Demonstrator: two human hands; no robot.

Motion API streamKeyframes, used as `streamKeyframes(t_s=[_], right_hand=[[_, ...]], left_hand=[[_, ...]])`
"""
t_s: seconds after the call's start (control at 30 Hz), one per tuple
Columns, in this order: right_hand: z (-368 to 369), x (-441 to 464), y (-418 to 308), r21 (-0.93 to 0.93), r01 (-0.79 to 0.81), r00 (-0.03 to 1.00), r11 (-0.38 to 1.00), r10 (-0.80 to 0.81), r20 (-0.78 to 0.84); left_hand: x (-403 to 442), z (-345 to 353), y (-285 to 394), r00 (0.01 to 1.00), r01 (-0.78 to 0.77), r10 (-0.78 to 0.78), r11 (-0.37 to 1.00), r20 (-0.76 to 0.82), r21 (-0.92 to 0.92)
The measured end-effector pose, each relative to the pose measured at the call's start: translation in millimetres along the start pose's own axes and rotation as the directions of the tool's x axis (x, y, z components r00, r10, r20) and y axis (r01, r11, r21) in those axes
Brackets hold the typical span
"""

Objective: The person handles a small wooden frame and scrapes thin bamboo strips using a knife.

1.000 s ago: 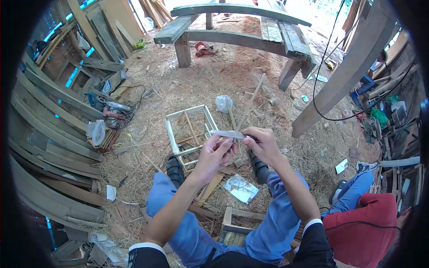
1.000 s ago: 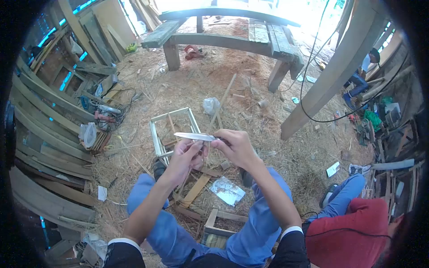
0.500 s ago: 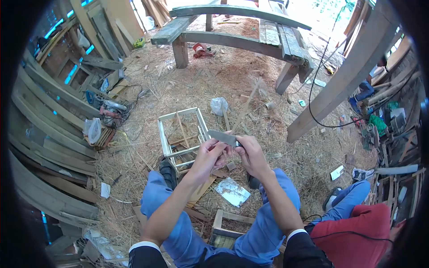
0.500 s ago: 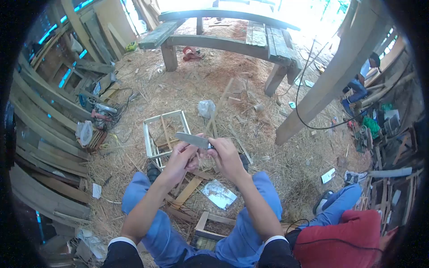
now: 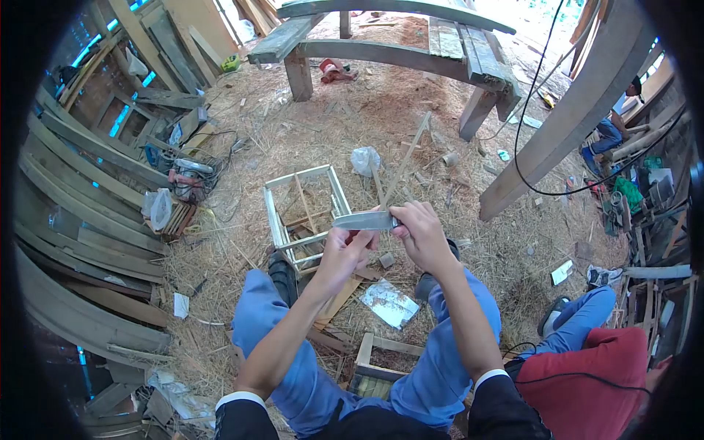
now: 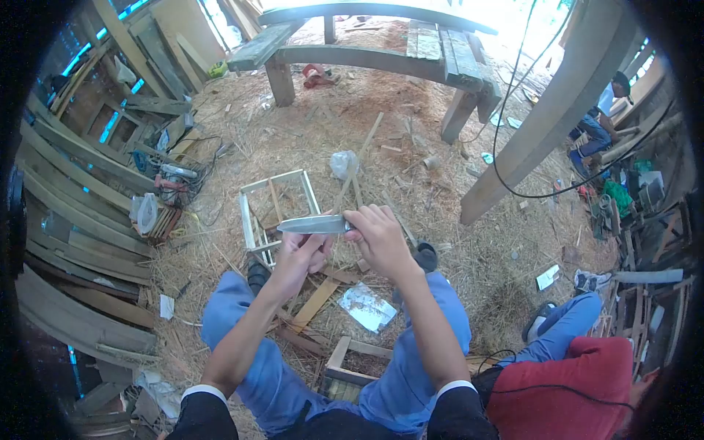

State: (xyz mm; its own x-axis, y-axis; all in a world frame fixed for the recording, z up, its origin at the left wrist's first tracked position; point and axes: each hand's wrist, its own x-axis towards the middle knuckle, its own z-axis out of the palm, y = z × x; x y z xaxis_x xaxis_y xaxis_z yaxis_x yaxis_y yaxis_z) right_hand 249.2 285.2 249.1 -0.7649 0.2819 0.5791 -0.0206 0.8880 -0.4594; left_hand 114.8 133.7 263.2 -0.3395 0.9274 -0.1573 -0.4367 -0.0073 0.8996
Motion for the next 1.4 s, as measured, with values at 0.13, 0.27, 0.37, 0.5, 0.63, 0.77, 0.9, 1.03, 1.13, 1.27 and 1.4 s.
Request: streamKeyframes(t_s=[0.13,0.27,0.37,0.5,0.63,0.77,0.9,1.03,1.13,1.27,1.4], right_hand=[[-3,-1,2,-0.028,0.021,1.0,0.999,-0.021,0.001],[2,-3,2,-0.07,0.028,1.0,0.997,-0.029,-0.013],[4,-6,-1,-0.041,0.02,0.997,0.999,-0.023,-0.071],[-7,-5,-10,-0.054,0.04,0.997,0.998,-0.043,-0.061],[-11,-1,-17,-0.064,0.049,0.998,0.997,-0.05,-0.025],[-8,-3,-26,-0.022,0.051,0.998,0.998,-0.052,-0.038],[-2,-13,-29,-0.016,0.027,0.998,1.0,-0.027,-0.05],[4,-8,-24,0.031,0.044,0.998,0.999,-0.043,-0.053],[8,-4,-20,0.068,0.06,0.998,0.996,-0.058,-0.031],[14,2,-17,0.017,0.104,0.995,0.994,-0.104,-0.005],[18,9,-14,-0.026,0.129,0.991,0.991,-0.129,-0.017]], left_hand=[[-2,2,2,1.0,0.012,-0.012,1.0,-0.028,-0.01],[-3,2,-1,0.998,-0.029,0.033,0.997,-0.056,0.078],[-1,-1,-3,0.999,-0.047,0.049,0.994,-0.021,0.095],[-3,11,-11,0.918,-0.372,0.393,0.817,0.047,0.44],[-11,12,-11,0.982,-0.18,0.191,0.933,-0.005,0.311],[-13,20,-20,0.98,-0.168,0.175,0.983,-0.092,0.075],[-16,14,-22,0.99,-0.136,0.136,0.991,-0.041,-0.009],[-18,6,-26,0.989,-0.132,0.124,0.987,-0.085,-0.093],[-24,8,-15,0.974,-0.195,0.196,0.981,-0.115,0.016],[-25,-3,-18,0.962,-0.238,0.25,0.965,-0.11,0.111],[-25,-10,-12,0.98,-0.169,0.17,0.985,-0.098,0.021]])
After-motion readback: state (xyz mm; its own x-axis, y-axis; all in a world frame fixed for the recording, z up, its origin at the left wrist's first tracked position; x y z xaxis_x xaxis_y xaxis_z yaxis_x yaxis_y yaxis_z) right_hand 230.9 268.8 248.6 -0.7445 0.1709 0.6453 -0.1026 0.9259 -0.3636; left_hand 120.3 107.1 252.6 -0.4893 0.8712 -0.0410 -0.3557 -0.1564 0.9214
